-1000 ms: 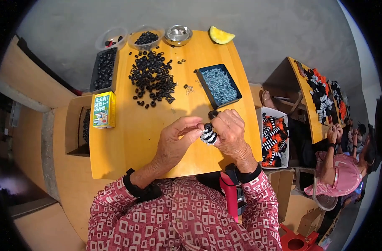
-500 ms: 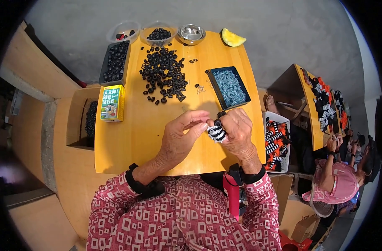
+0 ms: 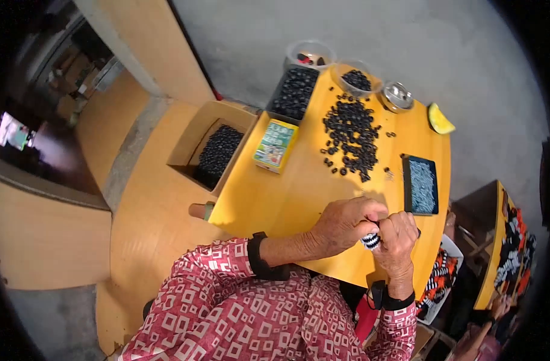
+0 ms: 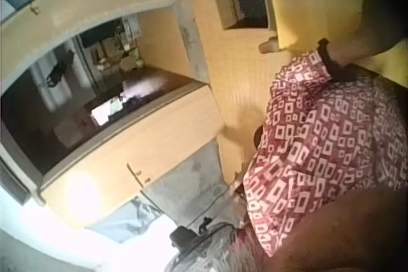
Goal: The person assembles small black components onto a striped fabric item by hand, threading them together.
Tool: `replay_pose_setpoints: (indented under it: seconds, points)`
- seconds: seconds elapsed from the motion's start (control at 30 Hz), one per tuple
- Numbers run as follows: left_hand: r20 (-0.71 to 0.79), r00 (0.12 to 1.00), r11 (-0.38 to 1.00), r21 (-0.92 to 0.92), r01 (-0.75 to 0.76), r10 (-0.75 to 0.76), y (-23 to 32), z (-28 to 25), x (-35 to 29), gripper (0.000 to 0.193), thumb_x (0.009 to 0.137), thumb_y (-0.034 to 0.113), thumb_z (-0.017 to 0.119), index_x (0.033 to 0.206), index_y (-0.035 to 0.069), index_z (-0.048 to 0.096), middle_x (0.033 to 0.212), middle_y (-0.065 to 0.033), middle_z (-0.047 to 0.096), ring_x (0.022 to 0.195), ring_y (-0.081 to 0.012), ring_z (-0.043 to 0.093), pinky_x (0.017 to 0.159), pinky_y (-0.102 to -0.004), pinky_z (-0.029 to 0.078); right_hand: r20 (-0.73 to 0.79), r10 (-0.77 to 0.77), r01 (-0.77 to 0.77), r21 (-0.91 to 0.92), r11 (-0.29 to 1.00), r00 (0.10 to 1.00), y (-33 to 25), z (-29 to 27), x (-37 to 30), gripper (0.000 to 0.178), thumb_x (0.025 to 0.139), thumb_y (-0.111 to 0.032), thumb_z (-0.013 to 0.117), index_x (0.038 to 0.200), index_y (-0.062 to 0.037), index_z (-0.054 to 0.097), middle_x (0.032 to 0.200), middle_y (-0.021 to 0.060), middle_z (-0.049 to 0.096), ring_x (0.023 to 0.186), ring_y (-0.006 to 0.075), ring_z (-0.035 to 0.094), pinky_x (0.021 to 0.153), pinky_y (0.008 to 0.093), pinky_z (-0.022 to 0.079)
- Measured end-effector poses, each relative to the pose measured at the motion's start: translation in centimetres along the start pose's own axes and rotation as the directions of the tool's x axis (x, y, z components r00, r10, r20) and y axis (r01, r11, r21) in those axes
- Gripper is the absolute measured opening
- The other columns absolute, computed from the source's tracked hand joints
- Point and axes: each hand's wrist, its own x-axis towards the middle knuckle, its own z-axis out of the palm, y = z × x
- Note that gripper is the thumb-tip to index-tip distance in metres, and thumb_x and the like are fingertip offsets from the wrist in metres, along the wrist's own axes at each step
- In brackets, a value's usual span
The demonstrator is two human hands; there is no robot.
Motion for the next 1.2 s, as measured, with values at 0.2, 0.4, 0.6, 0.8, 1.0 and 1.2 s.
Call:
replay_pose_setpoints:
  seconds: [0.2, 0.4, 0.6, 0.8, 1.0, 1.2]
  points:
    - [-0.332, 0.943, 1.000, 0.007, -0.014, 0.015, 2.4, -7.1, -1.6, 0.032, 0.086, 0.004, 0.068, 0.117, 0.002, 0.066, 0.101, -0.0104, 0.070, 0.092, -0.0182, 0.069, 0.083, -0.0309, 0.054, 0.030, 0.015, -0.017, 0.074, 0.997, 0.999, -1.8, 1.4, 3.2, 0.021, 0.079, -0.016, 0.078, 0.086, -0.0047, 0.063, 0.072, 0.0085, 0.052, 0.066, 0.0284, 0.051, 0.062, 0.0407, 0.040]
    - [-0.658, 0.729, 0.896, 0.419, 0.146, 0.189, -0.1, -20.7, -2.3, 0.037, 0.085, 0.007, 0.068, 0.121, 0.000, 0.065, 0.113, -0.0168, 0.069, 0.105, -0.0253, 0.068, 0.091, -0.0333, 0.052, 0.163, 0.050, -0.059, 0.049, 0.997, 0.985, -1.1, 2.1, 1.1, 0.018, 0.076, -0.010, 0.077, 0.085, -0.0050, 0.062, 0.074, 0.0101, 0.054, 0.070, 0.0303, 0.053, 0.065, 0.0421, 0.041]
    - [-0.329, 0.932, 0.923, 0.384, -0.019, 0.155, 5.3, -15.7, -4.3, 0.030, 0.085, 0.005, 0.069, 0.114, 0.001, 0.069, 0.118, -0.0153, 0.069, 0.105, -0.0288, 0.069, 0.092, -0.0356, 0.052, 0.177, 0.161, -0.180, 0.093, 0.979, 0.971, -0.4, 3.9, -3.3, 0.037, 0.080, -0.016, 0.077, 0.113, -0.0039, 0.066, 0.101, 0.0151, 0.064, 0.095, 0.0348, 0.062, 0.082, 0.0446, 0.048]
    - [0.040, 0.890, 0.767, -0.526, -0.367, 0.454, 11.6, -10.1, -7.2, 0.031, 0.096, 0.024, 0.064, 0.115, 0.000, 0.068, 0.117, -0.0215, 0.069, 0.106, -0.0347, 0.068, 0.092, -0.0474, 0.054, 0.209, 0.213, -0.228, 0.046, 0.973, 0.954, -2.3, 4.7, -4.4, 0.046, 0.088, -0.029, 0.071, 0.126, -0.0039, 0.062, 0.129, 0.0169, 0.058, 0.122, 0.0325, 0.054, 0.099, 0.0444, 0.044]
    - [0.310, 0.661, 0.356, -0.932, 0.069, 0.683, 14.9, -7.4, -3.4, 0.058, 0.099, 0.023, 0.062, 0.150, 0.005, 0.042, 0.147, -0.0306, 0.045, 0.134, -0.0499, 0.046, 0.114, -0.0635, 0.028, 0.204, 0.234, -0.263, 0.128, 0.956, 0.951, -2.6, 4.5, -5.4, 0.038, 0.091, -0.023, 0.067, 0.121, -0.0011, 0.062, 0.129, 0.0161, 0.056, 0.123, 0.0319, 0.052, 0.101, 0.0433, 0.042]
    - [0.365, 0.754, 0.537, -0.843, 0.019, 0.546, 18.0, -4.0, -4.0, 0.058, 0.101, 0.028, 0.057, 0.150, 0.003, 0.040, 0.146, -0.0322, 0.046, 0.137, -0.0523, 0.041, 0.115, -0.0624, 0.027, 0.180, 0.239, -0.268, 0.160, 0.950, 0.954, -2.1, 3.9, -4.4, 0.038, 0.086, -0.020, 0.071, 0.118, -0.0012, 0.063, 0.125, 0.0156, 0.057, 0.120, 0.0315, 0.054, 0.098, 0.0429, 0.045]
